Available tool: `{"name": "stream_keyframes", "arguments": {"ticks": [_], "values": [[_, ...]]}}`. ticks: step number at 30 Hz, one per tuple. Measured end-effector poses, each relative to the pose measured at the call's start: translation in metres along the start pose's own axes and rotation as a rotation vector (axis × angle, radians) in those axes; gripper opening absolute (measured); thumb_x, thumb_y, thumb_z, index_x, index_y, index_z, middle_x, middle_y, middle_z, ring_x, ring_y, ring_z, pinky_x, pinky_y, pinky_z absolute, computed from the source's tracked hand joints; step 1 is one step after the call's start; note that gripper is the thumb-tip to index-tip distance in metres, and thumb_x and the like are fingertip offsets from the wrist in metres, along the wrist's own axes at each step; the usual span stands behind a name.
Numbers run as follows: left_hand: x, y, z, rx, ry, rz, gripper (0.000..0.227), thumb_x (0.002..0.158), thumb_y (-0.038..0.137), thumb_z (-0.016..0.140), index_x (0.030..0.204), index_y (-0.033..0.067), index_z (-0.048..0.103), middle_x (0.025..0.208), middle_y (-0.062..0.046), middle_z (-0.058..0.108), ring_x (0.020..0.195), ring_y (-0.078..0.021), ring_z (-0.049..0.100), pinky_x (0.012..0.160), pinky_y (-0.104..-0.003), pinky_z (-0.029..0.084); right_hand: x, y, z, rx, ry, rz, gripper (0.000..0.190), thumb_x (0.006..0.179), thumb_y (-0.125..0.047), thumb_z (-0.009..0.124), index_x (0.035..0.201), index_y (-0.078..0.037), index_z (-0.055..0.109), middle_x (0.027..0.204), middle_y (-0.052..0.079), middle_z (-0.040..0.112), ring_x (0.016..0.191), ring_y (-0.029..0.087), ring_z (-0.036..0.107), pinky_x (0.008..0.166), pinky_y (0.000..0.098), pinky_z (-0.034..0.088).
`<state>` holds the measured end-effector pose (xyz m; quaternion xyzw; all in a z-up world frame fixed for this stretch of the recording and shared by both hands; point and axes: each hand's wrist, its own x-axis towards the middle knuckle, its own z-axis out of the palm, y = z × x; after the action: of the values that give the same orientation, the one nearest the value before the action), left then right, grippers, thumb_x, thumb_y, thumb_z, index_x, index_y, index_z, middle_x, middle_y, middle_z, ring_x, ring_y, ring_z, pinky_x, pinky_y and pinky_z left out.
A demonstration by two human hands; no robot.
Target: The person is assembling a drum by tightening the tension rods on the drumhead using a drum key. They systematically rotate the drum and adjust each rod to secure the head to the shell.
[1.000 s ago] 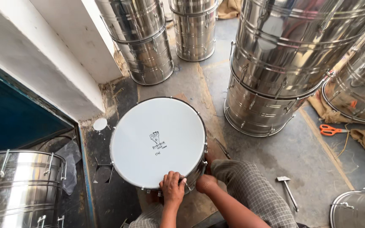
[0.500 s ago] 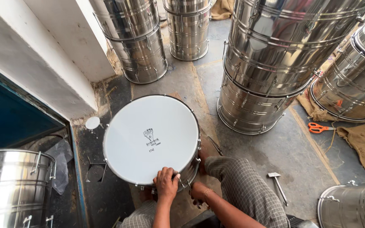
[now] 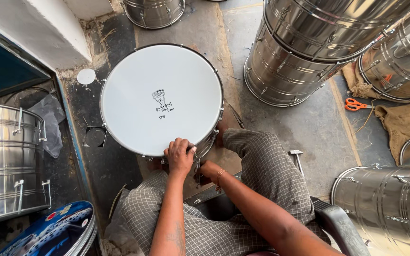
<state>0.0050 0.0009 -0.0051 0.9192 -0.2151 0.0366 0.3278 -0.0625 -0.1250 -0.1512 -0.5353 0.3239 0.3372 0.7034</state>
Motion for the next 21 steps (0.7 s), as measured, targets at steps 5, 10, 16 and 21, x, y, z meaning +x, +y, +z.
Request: {"name": "stream_keyframes", "arguments": {"ticks": [5, 10, 16, 21], "values": [[-0.002, 0.004, -0.004, -0.029, 0.019, 0.013, 0.017, 0.083, 0.024, 0.077, 0.091, 0.0147, 0.065, 0.096, -0.002, 0.061, 0.099, -0.0269, 0.057, 0.088, -0.046, 0.036, 0.013, 0.011, 0.036, 0.23, 0.059, -0.066, 0.022, 0.095, -0.008, 0.064, 0.116, -0.005, 0.061, 0.087, 0.014, 0.073, 0.068, 0.026, 0.072, 0.059, 0.043, 0.062], [-0.001, 0.001, -0.001, -0.029, 0.025, 0.014, 0.017, 0.083, 0.025, 0.076, 0.09, 0.0144, 0.065, 0.095, -0.003, 0.062, 0.098, -0.0281, 0.057, 0.087, -0.047, 0.036, 0.037, 0.019, 0.082, 0.592, 0.165, -0.411, 0.029, 0.098, -0.022, 0.064, 0.12, -0.005, 0.061, 0.096, 0.008, 0.07, 0.075, 0.02, 0.066, 0.06, 0.0368, 0.053], [0.001, -0.002, 0.001, 0.031, 0.034, 0.039, 0.021, 0.082, 0.028, 0.076, 0.089, 0.0129, 0.063, 0.095, -0.005, 0.061, 0.098, -0.0302, 0.057, 0.086, -0.048, 0.037, 0.043, 0.012, 0.078, 0.456, 0.236, -0.389, 0.04, 0.097, -0.04, 0.055, 0.122, -0.01, 0.064, 0.108, 0.006, 0.074, 0.091, 0.017, 0.071, 0.073, 0.0327, 0.059], [0.001, 0.005, -0.004, -0.021, 0.019, 0.007, 0.017, 0.084, 0.025, 0.075, 0.089, 0.0133, 0.063, 0.095, -0.003, 0.061, 0.099, -0.0276, 0.057, 0.088, -0.047, 0.037, 0.031, -0.019, -0.012, -0.839, 0.033, -0.248, 0.029, 0.092, -0.028, 0.061, 0.113, -0.012, 0.07, 0.1, 0.009, 0.075, 0.088, 0.025, 0.073, 0.072, 0.0399, 0.06]]}}
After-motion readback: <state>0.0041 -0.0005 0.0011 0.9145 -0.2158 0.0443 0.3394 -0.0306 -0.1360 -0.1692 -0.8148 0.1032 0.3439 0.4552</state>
